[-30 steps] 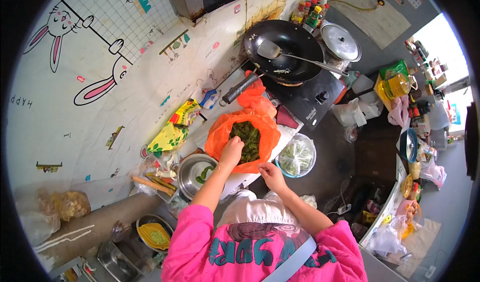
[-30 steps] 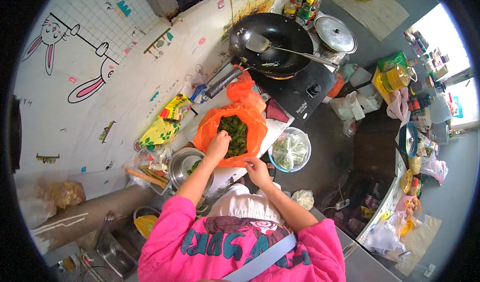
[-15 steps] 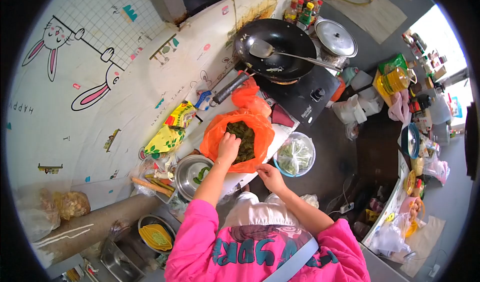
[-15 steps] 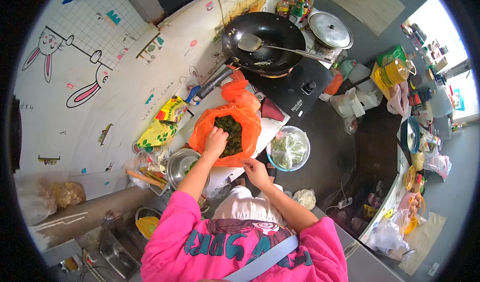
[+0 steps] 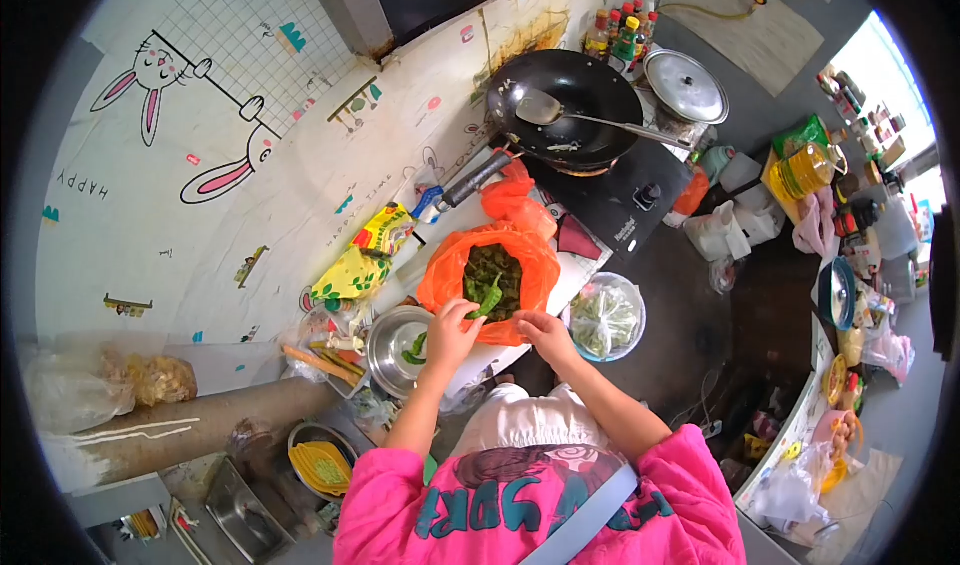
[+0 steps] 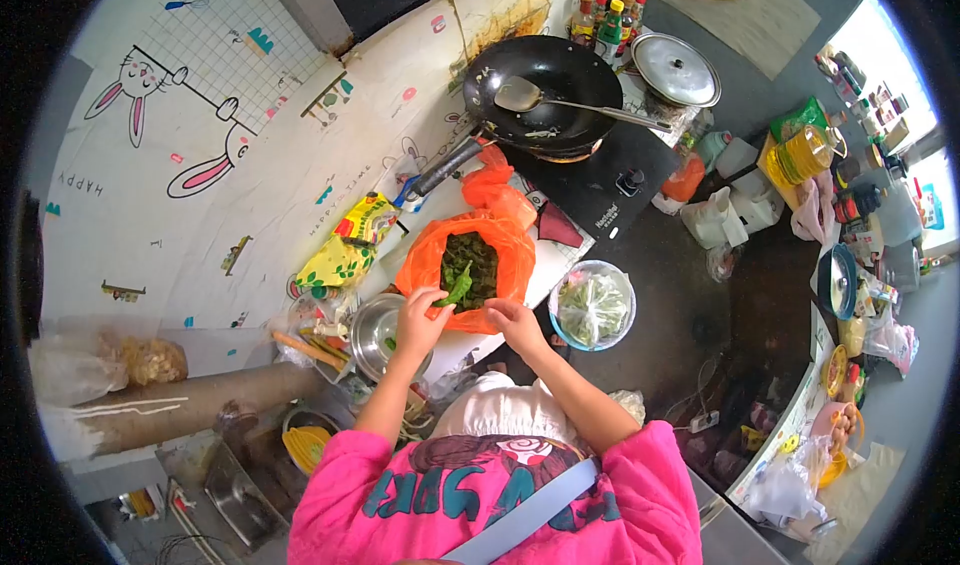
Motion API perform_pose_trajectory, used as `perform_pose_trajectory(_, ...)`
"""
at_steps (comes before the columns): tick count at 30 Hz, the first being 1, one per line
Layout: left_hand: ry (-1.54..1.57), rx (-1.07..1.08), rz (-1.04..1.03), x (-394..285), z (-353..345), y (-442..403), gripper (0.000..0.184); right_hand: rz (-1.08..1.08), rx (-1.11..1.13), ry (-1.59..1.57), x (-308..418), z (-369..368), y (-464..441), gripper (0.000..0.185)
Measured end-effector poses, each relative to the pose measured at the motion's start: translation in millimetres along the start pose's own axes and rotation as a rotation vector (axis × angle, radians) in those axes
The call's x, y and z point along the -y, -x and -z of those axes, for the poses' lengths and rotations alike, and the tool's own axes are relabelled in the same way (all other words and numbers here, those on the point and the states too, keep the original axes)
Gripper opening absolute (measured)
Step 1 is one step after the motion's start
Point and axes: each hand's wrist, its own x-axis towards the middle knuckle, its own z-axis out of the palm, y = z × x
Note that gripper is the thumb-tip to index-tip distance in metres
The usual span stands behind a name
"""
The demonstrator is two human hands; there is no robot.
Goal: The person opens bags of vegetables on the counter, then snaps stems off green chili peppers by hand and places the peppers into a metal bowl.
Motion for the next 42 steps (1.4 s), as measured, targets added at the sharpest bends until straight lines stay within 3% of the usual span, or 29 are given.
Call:
perform_pose_trajectory(5, 0.023, -0.074, -0.048, -20.5, -3.3, 14.6, 0.024, -0.14, 0.111, -0.624, 21.9, -18.7, -1.3, 0.04)
perform_pose_trajectory(8, -0.077, -0.041, -0.17, -27.8, -8.3, 19.8, 0.025, -0.124, 0.14, -0.766, 14.8, -21.2, -10.3, 0.041)
perform_pose_trajectory(15, 0.124, -0.053, -0.157, -41.0, -6.8, 17.7, 0.033, -0.064, 0.2, -0.836, 25.9, -9.9, -17.0, 0.033)
perform_pose_trajectory(19, 0.655, -0.125, 0.135, -33.7, -22.8, 23.7, 0.026, -0.079, 0.19, -0.859, 28.2, -7.7, -12.7, 0.032)
perform_pose_trajectory(23, 0.588, -0.121, 0.35, -30.6, -25.0, 21.3, 0.018, -0.07, 0.171, -0.808, 26.1, -2.5, -10.4, 0.032)
perform_pose_trajectory(30, 1.308, -0.095, 0.719, -32.4, -35.4, 8.2, 0.012, -0.044, 0.141, -0.917, 37.4, 25.4, 8.2, 0.031)
perform_pose_trajectory(34, 1.172, 0.005, 0.558, -45.1, -56.8, 2.9, 0.013, -0.054, 0.108, -1.009, 42.8, 47.1, 19.2, 0.033)
perform_pose_trajectory(38, 0.67, 0.091, 0.134, -66.8, -71.1, -5.3, 0.01, 0.033, 0.133, -1.088, 30.8, 71.3, 26.8, 0.034)
perform_pose_trajectory(42, 0.317, 0.211, -0.064, -95.5, -74.2, -16.8, 0.011, 0.071, 0.057, -1.024, 20.1, 93.6, 34.4, 0.034)
